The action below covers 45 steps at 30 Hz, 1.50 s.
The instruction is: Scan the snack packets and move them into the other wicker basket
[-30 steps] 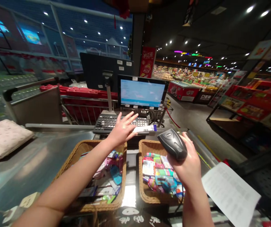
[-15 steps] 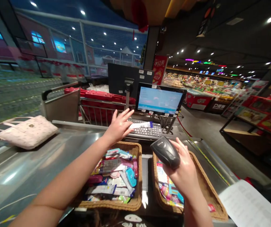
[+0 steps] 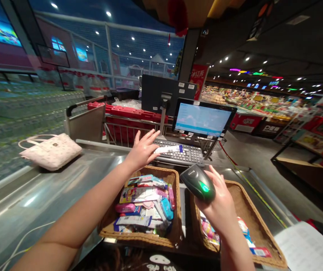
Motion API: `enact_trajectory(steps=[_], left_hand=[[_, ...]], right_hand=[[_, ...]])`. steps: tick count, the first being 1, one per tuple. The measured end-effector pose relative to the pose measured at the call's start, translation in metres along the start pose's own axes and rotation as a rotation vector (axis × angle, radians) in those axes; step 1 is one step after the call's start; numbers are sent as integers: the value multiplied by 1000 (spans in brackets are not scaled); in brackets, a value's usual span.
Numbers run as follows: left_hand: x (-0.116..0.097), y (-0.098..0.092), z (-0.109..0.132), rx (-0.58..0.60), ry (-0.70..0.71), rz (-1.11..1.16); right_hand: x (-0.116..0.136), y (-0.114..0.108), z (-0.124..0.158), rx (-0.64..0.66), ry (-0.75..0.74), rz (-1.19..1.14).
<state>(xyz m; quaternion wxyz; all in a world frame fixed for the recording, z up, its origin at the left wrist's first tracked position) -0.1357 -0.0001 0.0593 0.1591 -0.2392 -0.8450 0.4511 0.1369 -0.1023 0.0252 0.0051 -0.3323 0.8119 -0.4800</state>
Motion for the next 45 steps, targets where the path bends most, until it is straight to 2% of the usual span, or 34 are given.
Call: enact_trajectory(steps=[5, 19, 25, 32, 35, 38, 42, 45], left_hand=[[7, 6, 14, 47, -18, 16], [29, 52, 74, 258, -103, 119], [30, 83, 99, 371, -115, 150], [36, 125, 120, 482, -125, 142], [37, 134, 123, 525, -157, 137], [35, 132, 118, 533, -184, 131], [24, 123, 99, 504, -173, 137], [7, 117, 80, 461, -121, 168]], right_hand=[[6, 7, -1, 16, -2, -30], [18, 29, -6, 67, 6, -77], [22, 38, -6, 92, 16, -82], [23, 33, -3, 73, 13, -79], [20, 30, 0, 72, 24, -71], [14, 28, 4, 66, 39, -63], [1, 22, 12, 57, 82, -43], [-12, 13, 20, 52, 119, -17]])
Point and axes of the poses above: each hand's wrist, its own z-axis away from the middle knuckle, its own y-axis out of the palm, x = y × z, the point moved 4 cm from there along -z, towards the middle knuckle, and after that the axes turned 6 degrees about x, right-handed, at the moved point
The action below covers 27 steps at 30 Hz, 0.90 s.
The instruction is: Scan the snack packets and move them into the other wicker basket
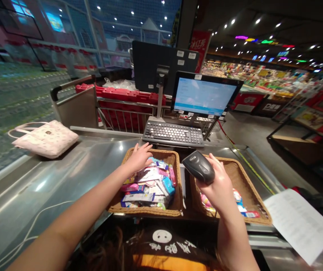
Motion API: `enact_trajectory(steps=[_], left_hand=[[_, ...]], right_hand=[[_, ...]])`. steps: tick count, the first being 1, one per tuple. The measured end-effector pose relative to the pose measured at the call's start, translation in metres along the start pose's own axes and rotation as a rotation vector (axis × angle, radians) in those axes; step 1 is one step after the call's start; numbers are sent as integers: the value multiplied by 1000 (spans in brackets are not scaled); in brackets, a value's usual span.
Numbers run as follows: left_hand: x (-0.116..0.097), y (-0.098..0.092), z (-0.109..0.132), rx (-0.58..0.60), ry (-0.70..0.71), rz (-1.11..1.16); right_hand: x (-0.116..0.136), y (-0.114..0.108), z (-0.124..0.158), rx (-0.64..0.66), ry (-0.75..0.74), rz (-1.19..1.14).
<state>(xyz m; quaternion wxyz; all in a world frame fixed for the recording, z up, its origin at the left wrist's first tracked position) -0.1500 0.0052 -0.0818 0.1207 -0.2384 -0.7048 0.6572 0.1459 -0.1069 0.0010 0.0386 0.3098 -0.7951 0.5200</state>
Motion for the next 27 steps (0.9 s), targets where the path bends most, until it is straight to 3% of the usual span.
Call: enact_trajectory(steps=[7, 14, 19, 27], left_hand=[[-68, -9, -45, -33, 180, 20], [-154, 10, -99, -18, 391, 35], [-205, 56, -137, 150, 509, -80], [-249, 152, -189, 284, 611, -301]], right_hand=[[-34, -43, 19, -199, 67, 85], [-67, -76, 41, -331, 163, 130], [-87, -89, 51, -341, 210, 128], [-120, -105, 56, -332, 235, 113]])
Point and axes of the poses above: each hand's wrist, its own z-axis away from the middle knuckle, its own y-axis out of the palm, x = y × z, the point moved 4 cm from there along -z, towards the middle knuckle, and after that the axes turned 6 degrees about x, right-handed, at the moved point
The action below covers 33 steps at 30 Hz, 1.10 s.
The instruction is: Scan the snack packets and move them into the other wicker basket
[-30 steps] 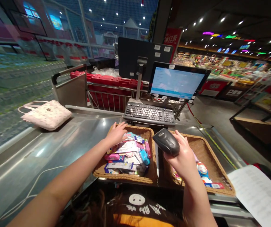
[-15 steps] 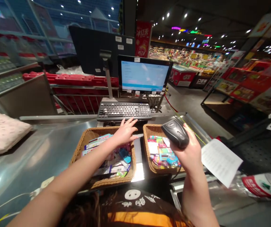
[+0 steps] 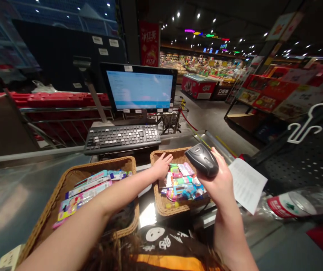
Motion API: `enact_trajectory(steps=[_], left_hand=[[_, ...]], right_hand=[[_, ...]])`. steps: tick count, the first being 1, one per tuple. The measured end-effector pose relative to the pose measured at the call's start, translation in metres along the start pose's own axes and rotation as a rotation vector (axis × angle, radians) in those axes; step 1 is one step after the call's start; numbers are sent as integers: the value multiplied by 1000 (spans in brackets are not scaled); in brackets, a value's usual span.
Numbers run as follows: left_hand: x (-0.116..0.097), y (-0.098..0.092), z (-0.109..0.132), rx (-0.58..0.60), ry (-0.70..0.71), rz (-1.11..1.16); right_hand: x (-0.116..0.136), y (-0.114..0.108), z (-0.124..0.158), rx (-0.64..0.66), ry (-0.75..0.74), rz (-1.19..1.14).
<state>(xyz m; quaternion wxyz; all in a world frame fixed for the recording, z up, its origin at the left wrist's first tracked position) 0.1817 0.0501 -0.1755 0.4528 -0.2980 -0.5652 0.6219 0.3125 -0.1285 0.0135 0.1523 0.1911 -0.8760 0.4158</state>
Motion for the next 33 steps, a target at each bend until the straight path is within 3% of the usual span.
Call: enact_trajectory(steps=[4, 7, 12, 19, 25, 29, 33], left_hand=[[-9, 29, -26, 175, 10, 22], [-9, 44, -32, 325, -67, 84], [-5, 51, -34, 408, -169, 255], [2, 26, -26, 263, -135, 321], [-7, -2, -12, 140, -70, 332], [-11, -24, 6, -15, -23, 361], [1, -51, 32, -203, -55, 380]], right_hand=[[-13, -1, -5, 15, 7, -11], [-24, 0, -7, 20, 20, -22], [-37, 3, -12, 13, 29, -43], [-39, 3, -16, 9, 25, -67], [-39, 3, -14, -2, 25, -46], [-36, 4, -12, -2, 7, -28], [-29, 4, -9, -2, -4, -32]])
Point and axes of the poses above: each hand's wrist, its own z-axis away from the middle knuckle, its own y-axis out of the palm, x = y × z, the point moved 4 cm from there along -z, towards the middle knuckle, and after that the axes turned 6 degrees about x, right-handed, at the moved point
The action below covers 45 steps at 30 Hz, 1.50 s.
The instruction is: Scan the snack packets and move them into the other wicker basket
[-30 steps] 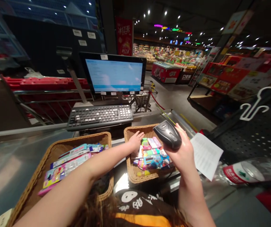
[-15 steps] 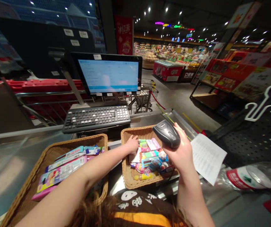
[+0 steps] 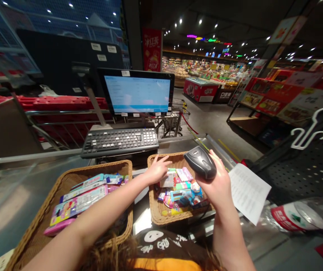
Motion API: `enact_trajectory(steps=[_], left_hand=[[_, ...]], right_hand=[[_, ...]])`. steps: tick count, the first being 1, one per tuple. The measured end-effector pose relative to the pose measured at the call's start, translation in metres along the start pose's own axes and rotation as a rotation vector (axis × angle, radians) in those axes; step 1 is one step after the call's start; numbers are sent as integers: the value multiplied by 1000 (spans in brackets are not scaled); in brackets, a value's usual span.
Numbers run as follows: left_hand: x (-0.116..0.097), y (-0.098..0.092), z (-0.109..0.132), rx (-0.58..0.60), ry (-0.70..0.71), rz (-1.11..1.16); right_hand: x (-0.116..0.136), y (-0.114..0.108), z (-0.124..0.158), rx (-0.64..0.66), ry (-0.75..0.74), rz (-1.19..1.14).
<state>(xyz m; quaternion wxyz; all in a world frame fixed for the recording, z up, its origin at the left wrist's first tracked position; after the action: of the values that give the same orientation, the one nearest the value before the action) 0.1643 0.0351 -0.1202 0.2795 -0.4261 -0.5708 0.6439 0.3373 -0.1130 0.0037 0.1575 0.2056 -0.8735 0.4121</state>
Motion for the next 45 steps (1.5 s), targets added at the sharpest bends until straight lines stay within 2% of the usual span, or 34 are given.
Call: enact_trajectory(steps=[5, 10, 13, 16, 25, 36, 41, 45], left_hand=[[11, -64, 33, -275, -53, -65], [14, -127, 73, -448, -167, -110], [16, -150, 99, -505, -238, -89], [22, -163, 124, -541, -314, -55], [35, -176, 194, -617, -464, -54], [44, -175, 245, -598, -548, -22], [51, -166, 261, -558, -564, -4], [59, -146, 269, -483, -569, 31]], right_hand=[[15, 1, 2, -21, -49, 5], [42, 6, 0, -11, -124, -30], [62, 12, -2, 22, -196, -38], [82, 19, -2, 61, -280, -48], [128, 48, 0, 211, -330, -44], [163, 76, 11, 302, -391, -90], [173, 82, 14, 329, -375, -99], [177, 84, 17, 331, -355, -106]])
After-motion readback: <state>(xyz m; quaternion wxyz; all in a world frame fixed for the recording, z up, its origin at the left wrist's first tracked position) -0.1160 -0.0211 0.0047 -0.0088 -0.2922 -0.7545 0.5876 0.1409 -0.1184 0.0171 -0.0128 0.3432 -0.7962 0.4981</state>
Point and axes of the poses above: each hand's wrist, its own z-axis away from the middle knuckle, its own y-axis out of the palm, x = y × z, the point moved 4 cm from there along -z, towards the middle knuckle, and after that the axes turned 6 degrees about x, right-handed, at the moved point
